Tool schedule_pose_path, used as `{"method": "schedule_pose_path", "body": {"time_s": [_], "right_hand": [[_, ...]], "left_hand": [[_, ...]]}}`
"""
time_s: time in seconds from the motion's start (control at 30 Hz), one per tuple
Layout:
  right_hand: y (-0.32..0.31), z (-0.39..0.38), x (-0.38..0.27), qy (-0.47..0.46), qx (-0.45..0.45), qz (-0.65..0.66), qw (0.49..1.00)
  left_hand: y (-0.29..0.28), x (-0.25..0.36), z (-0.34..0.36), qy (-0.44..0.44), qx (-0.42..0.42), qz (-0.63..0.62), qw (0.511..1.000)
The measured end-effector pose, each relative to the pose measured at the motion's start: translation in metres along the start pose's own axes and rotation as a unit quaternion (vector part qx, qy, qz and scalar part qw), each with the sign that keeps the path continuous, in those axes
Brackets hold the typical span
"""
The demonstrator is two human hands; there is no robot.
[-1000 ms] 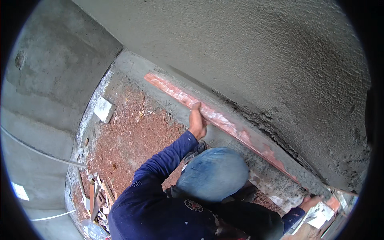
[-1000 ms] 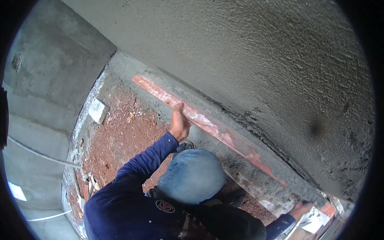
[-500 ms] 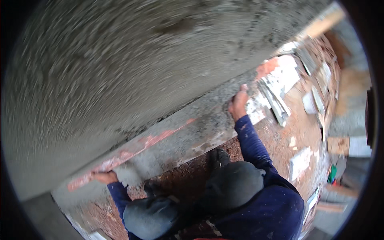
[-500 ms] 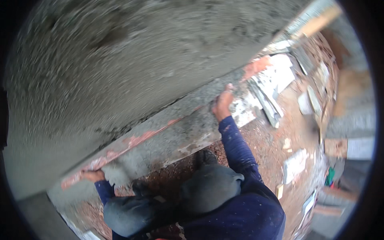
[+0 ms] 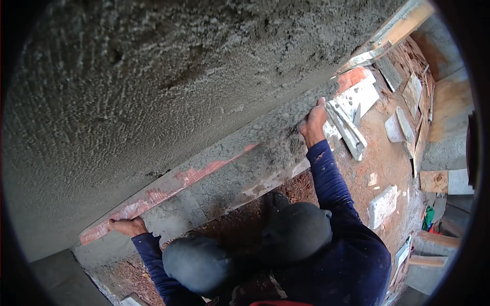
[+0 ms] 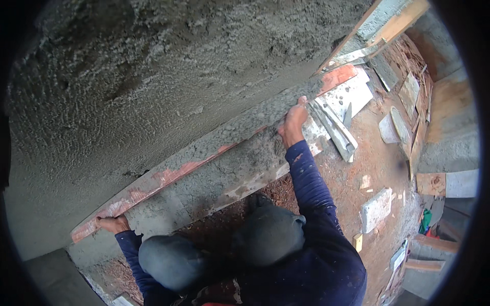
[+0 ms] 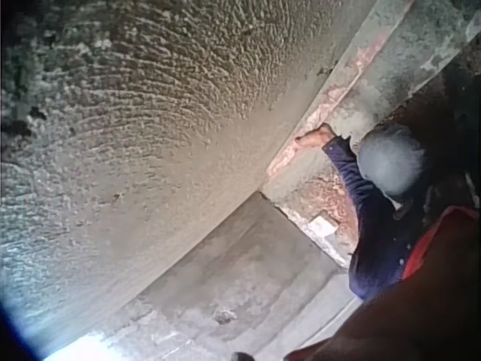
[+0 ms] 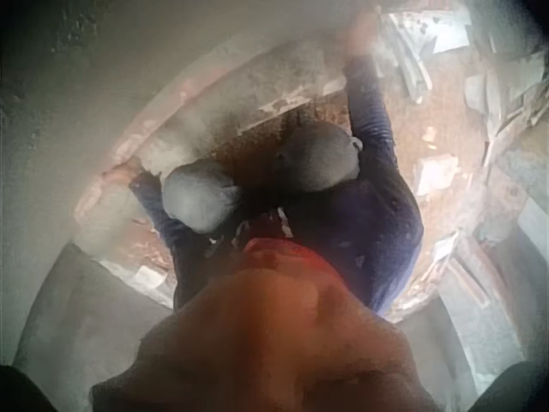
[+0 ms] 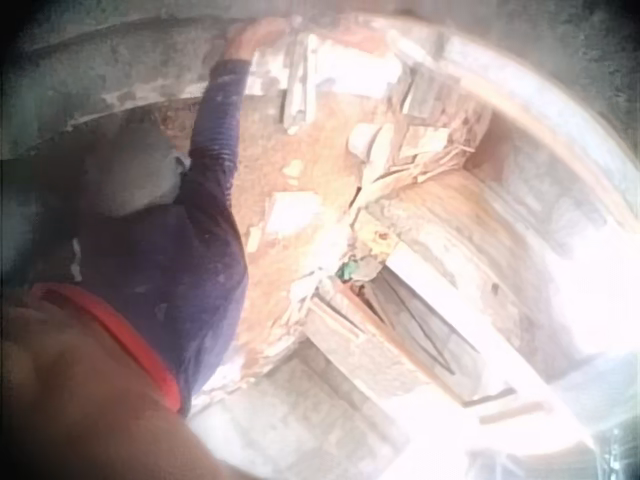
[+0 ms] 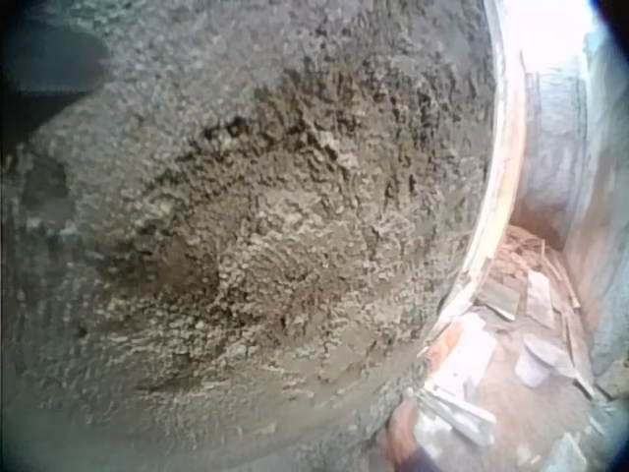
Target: Smoothing wet plaster on a wall using a long wooden leveling board.
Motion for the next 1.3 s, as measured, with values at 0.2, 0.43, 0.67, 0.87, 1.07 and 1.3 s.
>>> {"method": "schedule_pose_path", "body": {"time_s": [0.2,0.43,0.67,0.87,1.07,1.3], "right_hand": [[0.030,-0.019,-0.074,-0.039,-0.061,0.079,0.994],[0.033,0.051,-0.197,-0.029,-0.193,0.070,0.978],[0.060,0.041,-0.251,-0.034,-0.112,0.146,0.982],[0.049,0.052,-0.247,-0.049,-0.086,0.137,0.986],[0.025,0.013,-0.119,-0.038,-0.077,0.029,0.996],[0.002,-0.098,-0.031,-0.073,-0.046,-0.060,0.994]], "left_hand": [[0.026,0.039,-0.050,0.034,-0.071,-0.019,0.997],[0.059,0.040,-0.161,0.009,-0.098,0.010,0.995],[0.067,0.082,-0.231,-0.027,-0.199,-0.093,0.975],[0.073,0.081,-0.227,-0.043,-0.241,-0.086,0.966],[0.019,0.093,-0.112,0.024,-0.103,-0.057,0.993],[-0.030,0.105,0.023,0.003,-0.112,-0.077,0.991]]}}
Point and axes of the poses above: each hand's wrist, its own z-axis towards the middle knuckle, its own y-axis out of the palm, x = y × z, the point moved 8 cm from there along z, towards the middle knuckle, and after that the axes turned 14 degrees about x, right-handed, at the moved point
